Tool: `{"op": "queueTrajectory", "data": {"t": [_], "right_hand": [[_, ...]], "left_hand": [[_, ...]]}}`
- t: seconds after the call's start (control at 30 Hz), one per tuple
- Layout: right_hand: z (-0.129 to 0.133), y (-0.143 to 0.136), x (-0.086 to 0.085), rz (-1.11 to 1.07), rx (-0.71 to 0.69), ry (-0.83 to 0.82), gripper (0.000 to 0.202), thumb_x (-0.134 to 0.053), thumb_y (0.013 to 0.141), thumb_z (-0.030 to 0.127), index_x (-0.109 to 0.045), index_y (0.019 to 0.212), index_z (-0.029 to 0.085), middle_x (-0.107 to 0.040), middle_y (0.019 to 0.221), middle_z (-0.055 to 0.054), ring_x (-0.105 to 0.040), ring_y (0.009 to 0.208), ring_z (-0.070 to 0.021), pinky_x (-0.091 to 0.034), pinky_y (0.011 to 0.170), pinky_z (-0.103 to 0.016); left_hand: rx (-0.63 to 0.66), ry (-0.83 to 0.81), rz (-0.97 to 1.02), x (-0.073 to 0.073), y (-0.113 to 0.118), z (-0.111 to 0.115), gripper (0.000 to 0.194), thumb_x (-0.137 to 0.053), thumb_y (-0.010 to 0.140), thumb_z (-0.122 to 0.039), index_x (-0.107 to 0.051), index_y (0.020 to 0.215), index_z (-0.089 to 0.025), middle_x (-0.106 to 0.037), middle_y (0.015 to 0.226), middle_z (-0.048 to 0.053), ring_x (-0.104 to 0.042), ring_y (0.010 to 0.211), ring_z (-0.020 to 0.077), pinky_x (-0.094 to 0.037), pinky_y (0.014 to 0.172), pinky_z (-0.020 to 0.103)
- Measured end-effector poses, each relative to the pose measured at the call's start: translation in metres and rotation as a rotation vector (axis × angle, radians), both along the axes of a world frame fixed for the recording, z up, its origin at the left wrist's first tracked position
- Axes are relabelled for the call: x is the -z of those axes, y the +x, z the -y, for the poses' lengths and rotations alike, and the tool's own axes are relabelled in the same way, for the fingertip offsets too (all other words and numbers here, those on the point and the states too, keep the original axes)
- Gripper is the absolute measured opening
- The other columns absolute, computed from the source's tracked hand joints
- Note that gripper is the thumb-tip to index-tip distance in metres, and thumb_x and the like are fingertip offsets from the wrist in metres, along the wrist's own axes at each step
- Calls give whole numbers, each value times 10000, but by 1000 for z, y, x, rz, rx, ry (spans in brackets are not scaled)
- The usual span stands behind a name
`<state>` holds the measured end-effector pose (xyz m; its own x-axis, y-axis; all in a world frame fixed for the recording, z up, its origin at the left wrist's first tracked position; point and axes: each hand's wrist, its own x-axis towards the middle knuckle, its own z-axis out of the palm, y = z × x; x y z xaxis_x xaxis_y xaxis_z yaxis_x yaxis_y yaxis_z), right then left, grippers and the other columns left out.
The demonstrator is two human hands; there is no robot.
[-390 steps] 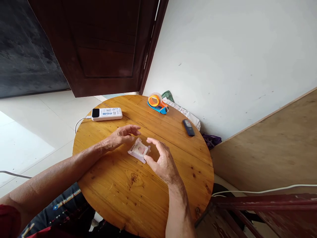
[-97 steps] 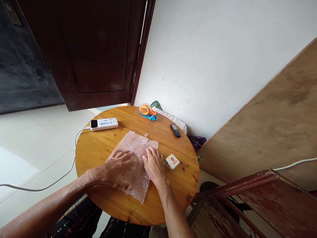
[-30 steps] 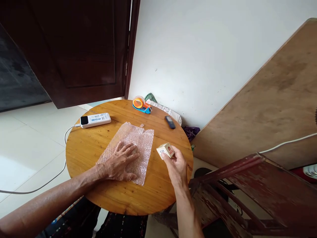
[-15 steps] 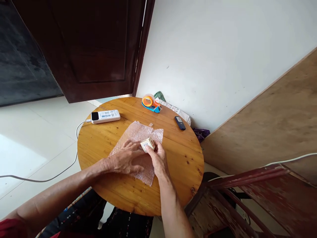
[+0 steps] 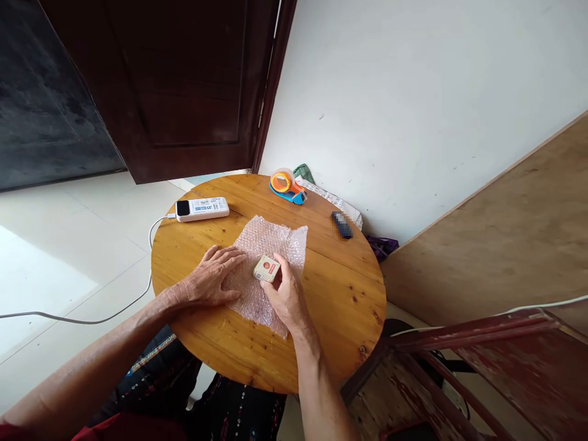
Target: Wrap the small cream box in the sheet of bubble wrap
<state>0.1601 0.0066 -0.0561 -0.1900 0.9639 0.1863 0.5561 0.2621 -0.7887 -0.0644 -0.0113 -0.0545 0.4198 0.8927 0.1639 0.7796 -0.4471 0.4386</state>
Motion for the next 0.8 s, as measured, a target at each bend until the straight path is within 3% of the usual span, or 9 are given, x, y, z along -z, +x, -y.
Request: {"op": "queueTrajectory", "data": {"t": [0.1, 0.3, 0.63, 0.8], "right_hand": [[0, 2, 1, -47, -19, -39, 679, -598, 760, 205, -436, 1419, 186, -647, 1279, -128, -659, 1083, -250, -524, 965, -430], [-2, 7, 4, -79, -89, -39, 643, -582, 780, 182, -459, 1409, 226, -600, 1363, -106, -585, 1235, -267, -454, 1070, -468], [-5, 9, 10, -90, -138, -37, 622, -582, 801, 203, -466, 1411, 242, -607, 1361, -86, -578, 1250, -264, -437, 1090, -480], [-3, 7, 13, -87, -99, -32, 669, -576, 774, 176, -447, 1427, 249, -594, 1375, -87, -531, 1307, -273, -427, 1100, -490]], "left_hand": [[17, 19, 16, 1, -1, 0, 805, -693, 699, -429, -444, 1428, -195, -475, 1498, 133, -346, 1422, 354, -133, 1196, 576], [26, 33, 46, 3, -3, 1, 816, -692, 681, -366, -438, 1436, -184, -474, 1494, 140, -346, 1417, 364, -125, 1193, 585], [38, 25, 70, -1, -3, 0, 823, -711, 669, -357, -450, 1426, -165, -485, 1484, 157, -357, 1413, 362, -138, 1187, 604], [56, 22, 163, -7, -12, 9, 746, -681, 760, -363, -438, 1437, -167, -480, 1478, 165, -380, 1401, 339, -283, 1158, 559]]}}
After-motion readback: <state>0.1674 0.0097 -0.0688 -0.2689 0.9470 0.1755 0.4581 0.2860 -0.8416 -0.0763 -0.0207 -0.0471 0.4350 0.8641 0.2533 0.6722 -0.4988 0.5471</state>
